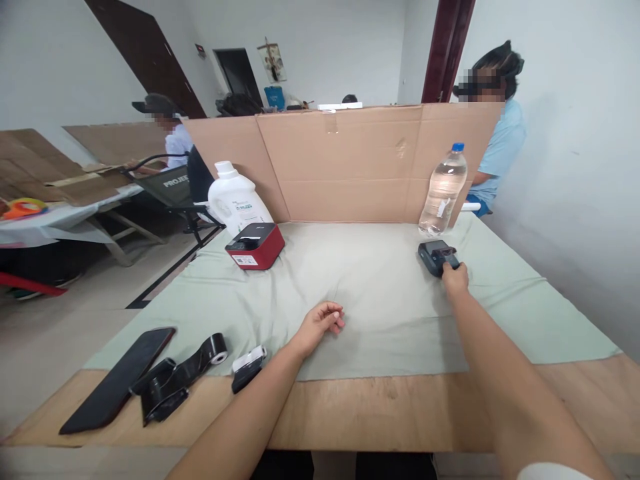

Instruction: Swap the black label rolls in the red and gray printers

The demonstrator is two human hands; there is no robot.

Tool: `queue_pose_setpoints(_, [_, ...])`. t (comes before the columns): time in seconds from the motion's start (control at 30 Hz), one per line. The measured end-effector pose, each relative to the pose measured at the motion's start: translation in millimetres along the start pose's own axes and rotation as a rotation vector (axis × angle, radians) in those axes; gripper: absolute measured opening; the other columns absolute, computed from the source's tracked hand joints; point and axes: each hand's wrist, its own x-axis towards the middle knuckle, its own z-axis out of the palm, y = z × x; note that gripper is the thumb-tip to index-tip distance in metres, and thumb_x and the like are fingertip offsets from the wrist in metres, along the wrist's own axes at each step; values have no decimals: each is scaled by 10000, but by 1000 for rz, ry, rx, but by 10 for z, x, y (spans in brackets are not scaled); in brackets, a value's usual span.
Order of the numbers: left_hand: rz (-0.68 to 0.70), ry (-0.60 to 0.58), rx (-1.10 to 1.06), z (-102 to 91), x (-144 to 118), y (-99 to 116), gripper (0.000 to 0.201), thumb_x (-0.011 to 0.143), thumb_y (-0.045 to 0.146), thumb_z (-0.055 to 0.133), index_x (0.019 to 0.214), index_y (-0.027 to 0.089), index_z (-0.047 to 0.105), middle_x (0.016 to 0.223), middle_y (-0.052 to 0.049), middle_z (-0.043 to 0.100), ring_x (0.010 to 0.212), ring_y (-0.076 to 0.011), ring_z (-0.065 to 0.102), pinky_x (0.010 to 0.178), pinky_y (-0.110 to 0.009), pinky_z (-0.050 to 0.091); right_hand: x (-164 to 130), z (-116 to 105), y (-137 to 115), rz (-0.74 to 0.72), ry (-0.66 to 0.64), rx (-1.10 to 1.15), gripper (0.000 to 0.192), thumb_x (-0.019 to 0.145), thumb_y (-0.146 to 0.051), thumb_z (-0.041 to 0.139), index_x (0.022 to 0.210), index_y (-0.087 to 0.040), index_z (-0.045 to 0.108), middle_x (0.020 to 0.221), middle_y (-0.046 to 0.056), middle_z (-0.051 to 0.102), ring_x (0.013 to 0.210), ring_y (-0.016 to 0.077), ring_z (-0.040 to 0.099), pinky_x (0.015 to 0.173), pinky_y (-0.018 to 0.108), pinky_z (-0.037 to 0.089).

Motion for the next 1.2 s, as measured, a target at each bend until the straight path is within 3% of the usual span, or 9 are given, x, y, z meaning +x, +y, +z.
queue_pose_setpoints(0.13, [13,-26,249,40,-17,-15,254,786,334,627,956,146,603,662,5,617,542,-98,532,566,-242,441,-397,71,-12,-28,40,-204,636,724,-303,586,1266,-1,443,1336,322,469,1290,409,405,1085,552,258])
queue_pose_setpoints(0.27, [168,-83,732,194,-192,53,143,775,218,600,894,180,669,831,-32,660,757,-146,590,709,-274,468,-836,95,64,-201,-59,-289,728,699,-308,576,1317,37,407,1430,308,393,1376,376,310,1136,478,197])
queue_pose_setpoints(0.37, [194,-383,1046,285,-323,186,129,752,295,664,835,199,690,847,-34,682,851,-198,607,748,-295,461,-964,97,204,-413,-116,-482,689,741,-372,531,1302,20,452,1372,283,474,1321,364,397,1112,451,248])
queue_pose_setpoints(0.47, [105,-665,1114,160,-249,442,192,764,398,666,830,220,695,817,-11,697,785,-186,626,673,-265,459,-936,126,311,-459,-114,-649,652,794,-430,491,1289,-5,487,1265,261,565,1224,369,490,1039,446,335])
queue_pose_setpoints(0.53, [113,-514,1162,-88,-47,700,167,795,349,632,873,218,698,882,-20,709,804,-183,636,706,-264,470,-902,148,337,-452,-129,-700,632,819,-441,481,1293,-24,496,1243,250,584,1210,375,500,1010,440,359])
queue_pose_setpoints(0.67, [293,240,1466,-815,537,1320,313,833,256,562,1120,156,635,1204,-144,628,1153,-287,541,981,-379,398,-884,165,331,-428,-147,-732,614,824,-445,505,1288,-44,517,1228,255,595,1209,397,501,978,443,377])
queue_pose_setpoints(0.77, [160,511,1610,-1327,857,1648,390,854,320,521,1179,116,591,1236,-202,588,1224,-342,479,1028,-452,340,-891,164,328,-437,-132,-723,594,812,-435,529,1264,-48,536,1189,260,613,1187,399,515,954,449,392])
queue_pose_setpoints(0.97, [-331,783,1561,-1880,974,1575,837,651,671,635,1242,90,519,1423,-279,397,1371,-496,218,1064,-602,204,-930,140,280,-435,-134,-723,557,816,-433,511,1235,-67,546,1186,225,618,1179,369,514,971,439,384])
queue_pose_setpoints(1.2, [-86,878,1470,-2063,895,1255,764,665,570,690,1260,167,431,1319,-199,478,1237,-404,431,1022,-523,323,-968,107,219,-399,-165,-707,544,830,-437,489,1237,-79,535,1191,210,603,1179,329,486,991,417,347])
